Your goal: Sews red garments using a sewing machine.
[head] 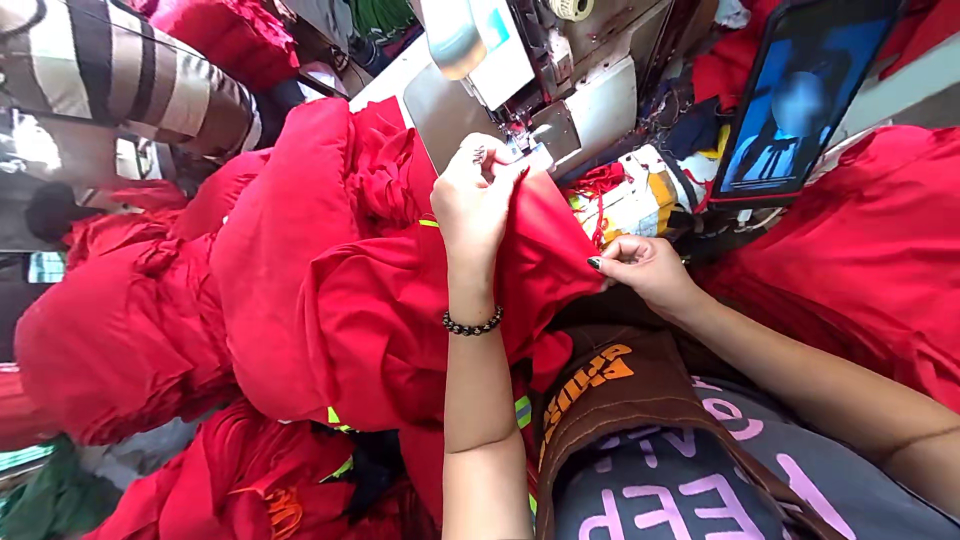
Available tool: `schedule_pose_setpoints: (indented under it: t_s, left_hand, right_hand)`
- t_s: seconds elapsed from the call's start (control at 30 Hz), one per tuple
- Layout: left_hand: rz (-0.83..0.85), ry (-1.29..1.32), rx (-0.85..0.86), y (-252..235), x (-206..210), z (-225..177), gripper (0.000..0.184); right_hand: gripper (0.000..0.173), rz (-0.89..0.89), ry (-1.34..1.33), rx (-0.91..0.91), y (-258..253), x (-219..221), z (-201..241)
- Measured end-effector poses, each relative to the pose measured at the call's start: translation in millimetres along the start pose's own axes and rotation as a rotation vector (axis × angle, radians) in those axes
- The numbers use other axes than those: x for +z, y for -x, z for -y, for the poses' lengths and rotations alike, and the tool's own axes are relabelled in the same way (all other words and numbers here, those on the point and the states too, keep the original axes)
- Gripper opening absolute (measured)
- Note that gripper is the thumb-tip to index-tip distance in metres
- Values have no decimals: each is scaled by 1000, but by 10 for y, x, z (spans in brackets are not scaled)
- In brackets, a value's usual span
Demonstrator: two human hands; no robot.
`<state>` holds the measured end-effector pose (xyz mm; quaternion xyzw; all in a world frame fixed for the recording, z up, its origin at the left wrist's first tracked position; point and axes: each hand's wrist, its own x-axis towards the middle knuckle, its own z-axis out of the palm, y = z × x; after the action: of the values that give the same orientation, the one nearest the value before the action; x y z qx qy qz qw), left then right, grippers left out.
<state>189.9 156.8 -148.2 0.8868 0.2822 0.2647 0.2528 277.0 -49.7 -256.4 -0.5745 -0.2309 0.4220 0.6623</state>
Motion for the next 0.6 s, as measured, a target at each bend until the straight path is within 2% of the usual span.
schedule_pose_setpoints:
  t_s: [0.07,0.13,0.23,0.3,0.47,0.6]
  left_hand:
    - [-7,-135,159,207,-14,-139,13]
    - [-100,-361,287,373,98,-229,22]
    - [-236,-586,187,502,452,-270,33]
    - [-274,-622,111,563,632,-270,39]
    - [-332,-542,114,511,710,-218,35]
    - [-235,-451,113,373,554,-101,35]
  right_hand:
    - [12,-18,-17,21,3,17,11]
    - [25,-14,-26,40,13,34,56]
    - [38,73,-54,50,25,19,136]
    - [46,139,-60,35,37,-7,175]
    - [27,131,-17,-93,46,-9,238]
    - [29,90,-17,-126,-39,69,342]
